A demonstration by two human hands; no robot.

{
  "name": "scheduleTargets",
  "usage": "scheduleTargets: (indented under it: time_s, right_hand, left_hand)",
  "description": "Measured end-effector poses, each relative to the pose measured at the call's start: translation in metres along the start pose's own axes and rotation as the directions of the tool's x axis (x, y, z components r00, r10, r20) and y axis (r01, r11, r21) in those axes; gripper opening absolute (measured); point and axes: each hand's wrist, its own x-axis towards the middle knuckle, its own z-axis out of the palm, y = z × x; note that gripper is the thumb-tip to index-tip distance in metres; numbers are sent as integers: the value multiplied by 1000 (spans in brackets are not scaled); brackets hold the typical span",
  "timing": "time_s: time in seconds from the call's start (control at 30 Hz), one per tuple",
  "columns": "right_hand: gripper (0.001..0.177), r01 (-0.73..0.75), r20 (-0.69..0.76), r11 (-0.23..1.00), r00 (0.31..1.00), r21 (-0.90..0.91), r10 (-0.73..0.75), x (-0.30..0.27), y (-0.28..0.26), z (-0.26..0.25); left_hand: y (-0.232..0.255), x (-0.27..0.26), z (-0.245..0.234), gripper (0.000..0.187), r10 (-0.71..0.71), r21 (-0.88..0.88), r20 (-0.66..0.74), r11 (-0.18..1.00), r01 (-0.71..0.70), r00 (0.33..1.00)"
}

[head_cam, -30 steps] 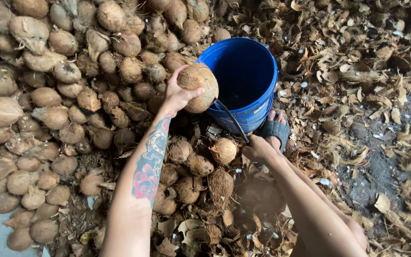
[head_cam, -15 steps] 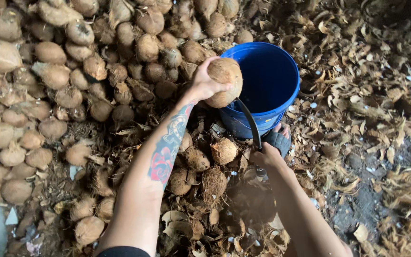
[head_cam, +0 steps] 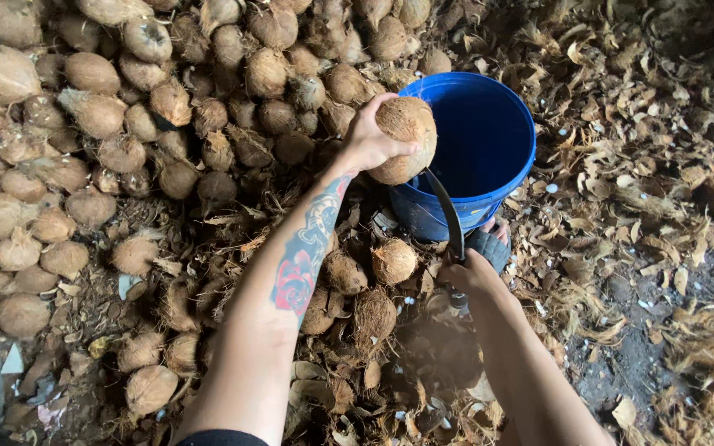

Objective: The person sits on the ground and uses a curved knife to peel the husk off coconuts. They hold each coconut in one hand and scrape away the fibrous outer layer with the knife, then place the peeled coconut into a black bucket.

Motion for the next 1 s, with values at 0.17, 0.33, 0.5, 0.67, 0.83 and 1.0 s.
scheduleTargets:
  time_s: [0.17, 0.33, 0.5, 0.67, 0.83, 1.0]
  right_hand:
    - [29, -63, 24, 997, 998, -48, 64, -2, 1, -6]
    - [24, 44, 25, 998, 999, 53, -46, -5, 12, -8]
    - [36, 0, 44, 1000, 999, -23, 1, 6, 21, -2]
    - [27, -23, 58, 990, 998, -138, 31, -17, -2, -8]
    - [34, -28, 85, 988, 996, -153, 41, -37, -31, -28]
    - [45, -71, 95, 964, 991, -258, 98, -52, -55, -33]
  left_hand:
    - [-4, 0, 6, 100, 29, -6, -18, 1000, -29, 999]
    - [-6, -3, 1, 98, 36, -41, 29, 999, -35, 999]
    - [-14, -7, 1, 101, 81, -39, -8, 996, -81, 997]
    - [-19, -9, -3, 99, 81, -78, 4, 994, -80, 997]
    - [-29, -11, -11, 102, 56, -187, 52, 981, -45, 997]
    - [-17, -14, -15, 99, 17, -141, 105, 990, -2, 994]
